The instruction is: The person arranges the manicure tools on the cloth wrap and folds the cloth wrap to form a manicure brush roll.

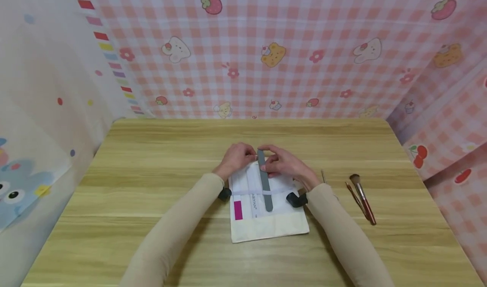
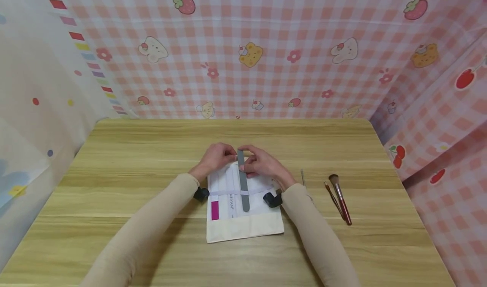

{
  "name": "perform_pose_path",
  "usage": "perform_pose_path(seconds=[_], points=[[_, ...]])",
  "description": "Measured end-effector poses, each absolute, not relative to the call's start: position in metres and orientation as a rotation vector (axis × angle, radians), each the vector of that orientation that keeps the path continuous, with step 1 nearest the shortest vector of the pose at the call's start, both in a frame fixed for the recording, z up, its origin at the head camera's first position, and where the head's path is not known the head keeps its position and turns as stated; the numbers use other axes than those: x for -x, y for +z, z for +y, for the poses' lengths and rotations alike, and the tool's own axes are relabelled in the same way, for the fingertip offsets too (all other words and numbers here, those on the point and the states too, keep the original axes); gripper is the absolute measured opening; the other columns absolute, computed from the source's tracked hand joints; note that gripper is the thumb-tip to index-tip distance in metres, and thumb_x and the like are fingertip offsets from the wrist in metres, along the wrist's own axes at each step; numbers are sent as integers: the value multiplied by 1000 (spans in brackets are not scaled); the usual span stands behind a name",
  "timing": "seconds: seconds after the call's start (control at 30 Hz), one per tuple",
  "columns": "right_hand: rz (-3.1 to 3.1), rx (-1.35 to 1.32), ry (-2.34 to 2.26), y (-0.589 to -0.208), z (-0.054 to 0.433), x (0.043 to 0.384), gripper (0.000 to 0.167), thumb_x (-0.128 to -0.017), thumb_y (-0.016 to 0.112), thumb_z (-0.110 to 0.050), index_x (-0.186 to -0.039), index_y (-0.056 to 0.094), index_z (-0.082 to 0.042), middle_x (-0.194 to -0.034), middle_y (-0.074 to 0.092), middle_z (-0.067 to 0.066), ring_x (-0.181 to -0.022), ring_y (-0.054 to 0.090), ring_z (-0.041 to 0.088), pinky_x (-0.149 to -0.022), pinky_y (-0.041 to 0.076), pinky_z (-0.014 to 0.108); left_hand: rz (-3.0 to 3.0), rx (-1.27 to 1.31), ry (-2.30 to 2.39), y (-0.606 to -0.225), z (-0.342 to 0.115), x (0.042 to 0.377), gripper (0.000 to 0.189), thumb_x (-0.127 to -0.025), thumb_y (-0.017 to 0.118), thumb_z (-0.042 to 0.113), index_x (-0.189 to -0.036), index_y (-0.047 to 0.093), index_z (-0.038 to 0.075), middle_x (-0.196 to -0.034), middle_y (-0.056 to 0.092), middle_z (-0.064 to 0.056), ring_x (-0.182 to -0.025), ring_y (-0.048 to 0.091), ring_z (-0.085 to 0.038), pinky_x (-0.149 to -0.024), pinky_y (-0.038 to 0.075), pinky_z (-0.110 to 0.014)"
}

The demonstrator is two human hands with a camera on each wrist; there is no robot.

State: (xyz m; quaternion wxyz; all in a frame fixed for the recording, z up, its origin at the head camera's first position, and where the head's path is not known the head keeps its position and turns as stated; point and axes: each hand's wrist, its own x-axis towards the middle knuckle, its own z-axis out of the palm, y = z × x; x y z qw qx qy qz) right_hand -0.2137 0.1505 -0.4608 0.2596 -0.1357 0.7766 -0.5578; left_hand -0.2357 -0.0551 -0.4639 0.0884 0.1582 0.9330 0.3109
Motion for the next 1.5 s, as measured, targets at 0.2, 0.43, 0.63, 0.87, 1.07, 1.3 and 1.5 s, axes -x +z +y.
perform_pose_path(seconds=[0.2,0.43,0.63,0.87,1.07,1.3,1.5], points=[[2117,370,-1498,-461,149,208,59,-97,71,-3,-151,49,-8,-103,61,18,-84,66,23,-79,61,34,2770,-461,920,-461,-59,238,13,-98,72,18,-104,79,9,-100,77,-5,-96,68,-22,-90,52,-38],[2135,387,-1497,-464,148,206,50,-97,72,-5,-143,54,-3,-103,60,17,-84,65,22,-79,60,33,2774,-451,913,-462,-62,238,12,-97,73,18,-103,79,10,-99,76,-4,-94,67,-21,-90,52,-38],[2123,316,-1560,-465,145,205,50,-98,71,-3,-143,50,-4,-111,57,18,-90,65,23,-81,61,35,2761,-451,891,-459,-64,236,17,-97,73,19,-109,77,8,-105,75,-7,-99,66,-24,-93,51,-40],[2111,254,-1581,-463,144,205,50,-99,69,-5,-144,48,-7,-117,54,19,-93,65,24,-82,61,37,2849,-700,826,-448,-74,218,27,-97,73,13,-122,71,3,-124,65,-14,-118,61,-30,-104,47,-46],[2119,256,-1565,-464,148,204,48,-102,66,-9,-146,47,-7,-116,55,19,-91,64,24,-81,61,36,2857,-887,779,-439,-81,186,11,-97,73,12,-107,74,7,-120,67,-12,-115,62,-30,-108,44,-47],[2120,226,-1567,-464,150,204,46,-104,63,-9,-146,48,-8,-112,59,19,-90,66,22,-80,61,34,2728,-1156,682,-444,-78,147,5,-96,75,14,-93,79,12,-119,70,-7,-112,63,-26,-109,43,-47],[2128,222,-1569,-464,150,204,46,-104,63,-9,-147,48,-8,-113,59,19,-90,67,23,-80,61,34,2605,-1245,678,-450,-74,124,7,-96,76,18,-92,80,13,-125,67,-7,-116,61,-22,-106,46,-37]])
